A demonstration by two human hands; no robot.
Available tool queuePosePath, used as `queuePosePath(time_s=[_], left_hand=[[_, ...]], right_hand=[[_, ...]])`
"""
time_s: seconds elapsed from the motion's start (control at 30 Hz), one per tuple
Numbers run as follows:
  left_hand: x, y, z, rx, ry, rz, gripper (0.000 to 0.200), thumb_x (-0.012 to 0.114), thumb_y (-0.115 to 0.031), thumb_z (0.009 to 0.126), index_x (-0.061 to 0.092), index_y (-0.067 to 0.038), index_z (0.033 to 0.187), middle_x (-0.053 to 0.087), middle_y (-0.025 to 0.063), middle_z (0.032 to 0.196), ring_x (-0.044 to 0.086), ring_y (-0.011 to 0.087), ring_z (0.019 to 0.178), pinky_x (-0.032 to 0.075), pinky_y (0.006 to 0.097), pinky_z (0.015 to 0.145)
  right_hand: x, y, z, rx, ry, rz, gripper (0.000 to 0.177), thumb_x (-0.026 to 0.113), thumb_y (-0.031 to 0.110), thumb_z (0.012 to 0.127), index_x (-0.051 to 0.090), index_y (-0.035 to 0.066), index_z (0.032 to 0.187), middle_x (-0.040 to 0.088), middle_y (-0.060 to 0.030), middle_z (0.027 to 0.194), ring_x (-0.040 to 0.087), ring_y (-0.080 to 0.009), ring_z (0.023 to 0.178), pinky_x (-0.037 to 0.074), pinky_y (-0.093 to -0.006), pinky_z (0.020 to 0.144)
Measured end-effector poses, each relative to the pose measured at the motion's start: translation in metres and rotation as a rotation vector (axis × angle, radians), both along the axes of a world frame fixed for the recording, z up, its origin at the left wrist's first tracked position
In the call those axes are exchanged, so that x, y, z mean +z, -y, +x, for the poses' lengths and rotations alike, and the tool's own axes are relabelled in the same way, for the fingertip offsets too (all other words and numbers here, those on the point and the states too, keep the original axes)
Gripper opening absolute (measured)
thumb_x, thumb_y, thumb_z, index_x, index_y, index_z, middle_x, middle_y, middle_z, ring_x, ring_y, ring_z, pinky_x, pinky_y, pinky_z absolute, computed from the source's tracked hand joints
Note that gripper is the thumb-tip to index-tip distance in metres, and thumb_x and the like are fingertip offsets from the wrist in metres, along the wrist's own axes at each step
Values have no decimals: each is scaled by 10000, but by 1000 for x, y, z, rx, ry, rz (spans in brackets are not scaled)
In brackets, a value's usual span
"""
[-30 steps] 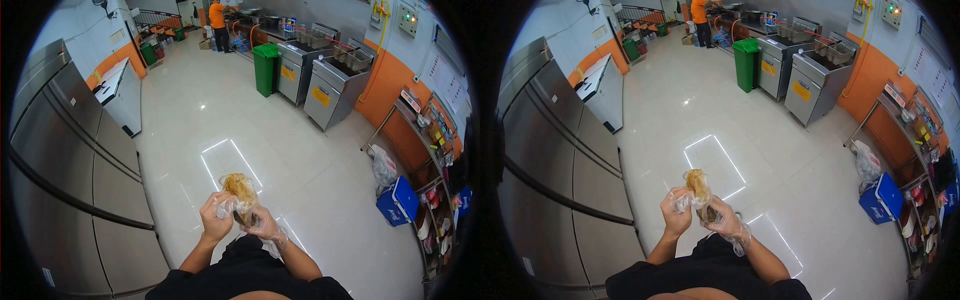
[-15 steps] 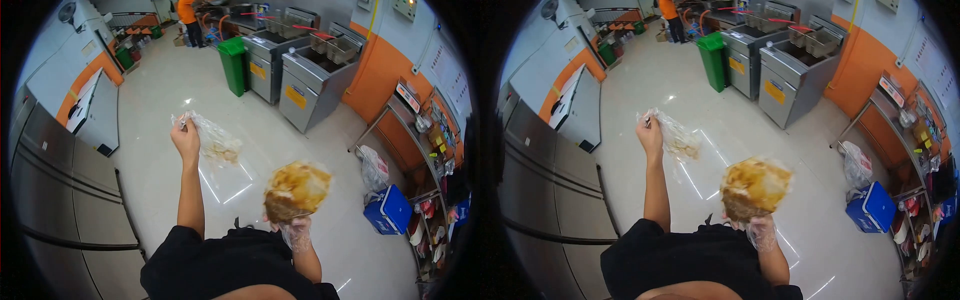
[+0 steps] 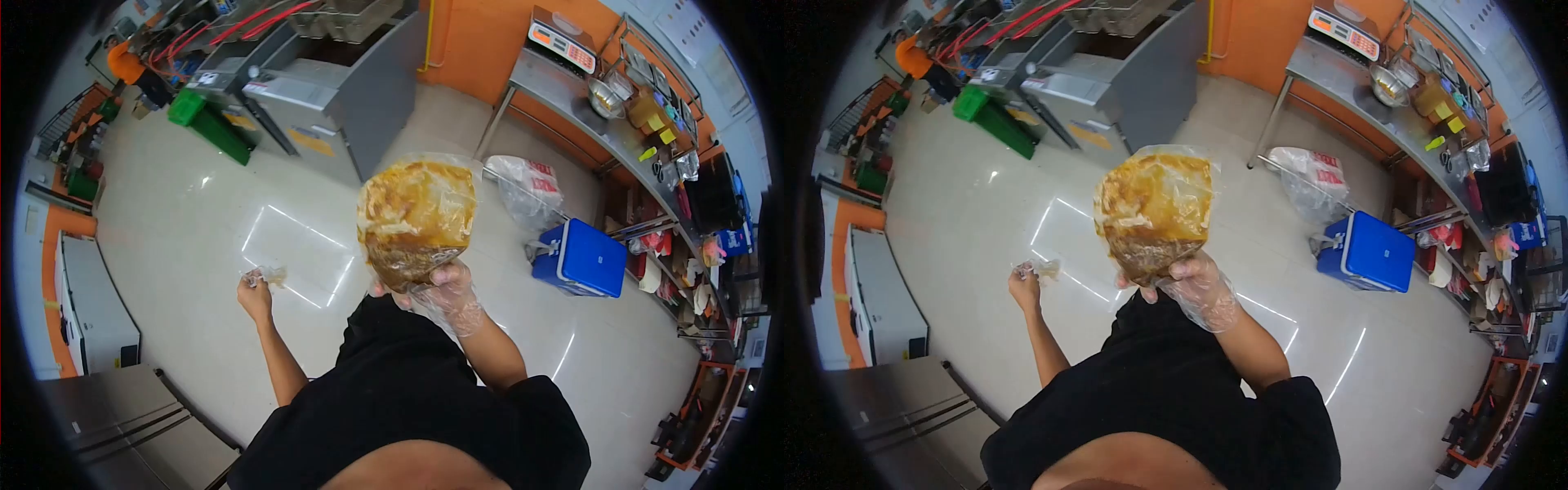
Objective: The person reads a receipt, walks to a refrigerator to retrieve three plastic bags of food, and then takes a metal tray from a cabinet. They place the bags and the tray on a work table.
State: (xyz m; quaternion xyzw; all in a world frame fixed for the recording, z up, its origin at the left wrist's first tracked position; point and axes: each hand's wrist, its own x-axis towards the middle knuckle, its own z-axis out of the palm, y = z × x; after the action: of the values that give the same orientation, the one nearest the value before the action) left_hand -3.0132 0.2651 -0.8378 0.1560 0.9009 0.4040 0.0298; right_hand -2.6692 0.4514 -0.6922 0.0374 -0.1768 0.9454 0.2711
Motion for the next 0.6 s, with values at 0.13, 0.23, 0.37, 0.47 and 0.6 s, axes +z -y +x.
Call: queuePosePath(time_s=[0.13,0.23,0.37,0.47,0.6], left_hand=[[-28,-137,35,-191,138,-76,170,594,-43,856,676,47,975,696,157,818,678,201,710,532,319,623],[-28,-287,92,-350,307,120,208,557,-2,842,648,81,1011,690,169,863,672,223,714,545,322,636],[-29,-506,170,-790,363,225,204,563,-14,847,638,87,1008,689,162,868,683,225,689,559,318,654],[46,-658,250,-1044,371,157,232,585,-29,833,652,58,1039,697,151,856,691,197,712,549,318,686],[83,-818,332,-1258,187,291,255,607,-53,822,665,33,1055,714,129,894,696,229,762,545,338,723]], right_hand=[[-30,-120,19,-624,651,728,699,817,120,660,552,-14,1293,548,-238,1246,580,-390,1099,489,-388,923],[-2,-216,36,-1375,1161,1423,737,828,65,590,585,18,1285,469,-244,1336,495,-400,1210,419,-440,1015],[-3,-348,75,-1651,1447,1399,812,788,32,576,539,40,1348,361,-264,1402,425,-439,1261,399,-479,1022],[14,-433,110,-1818,1595,1334,816,748,-6,598,499,20,1374,356,-275,1394,409,-448,1266,376,-492,1029],[23,-519,155,-1921,1725,1192,784,741,-22,608,493,33,1350,309,-271,1412,357,-454,1293,337,-511,1060]])
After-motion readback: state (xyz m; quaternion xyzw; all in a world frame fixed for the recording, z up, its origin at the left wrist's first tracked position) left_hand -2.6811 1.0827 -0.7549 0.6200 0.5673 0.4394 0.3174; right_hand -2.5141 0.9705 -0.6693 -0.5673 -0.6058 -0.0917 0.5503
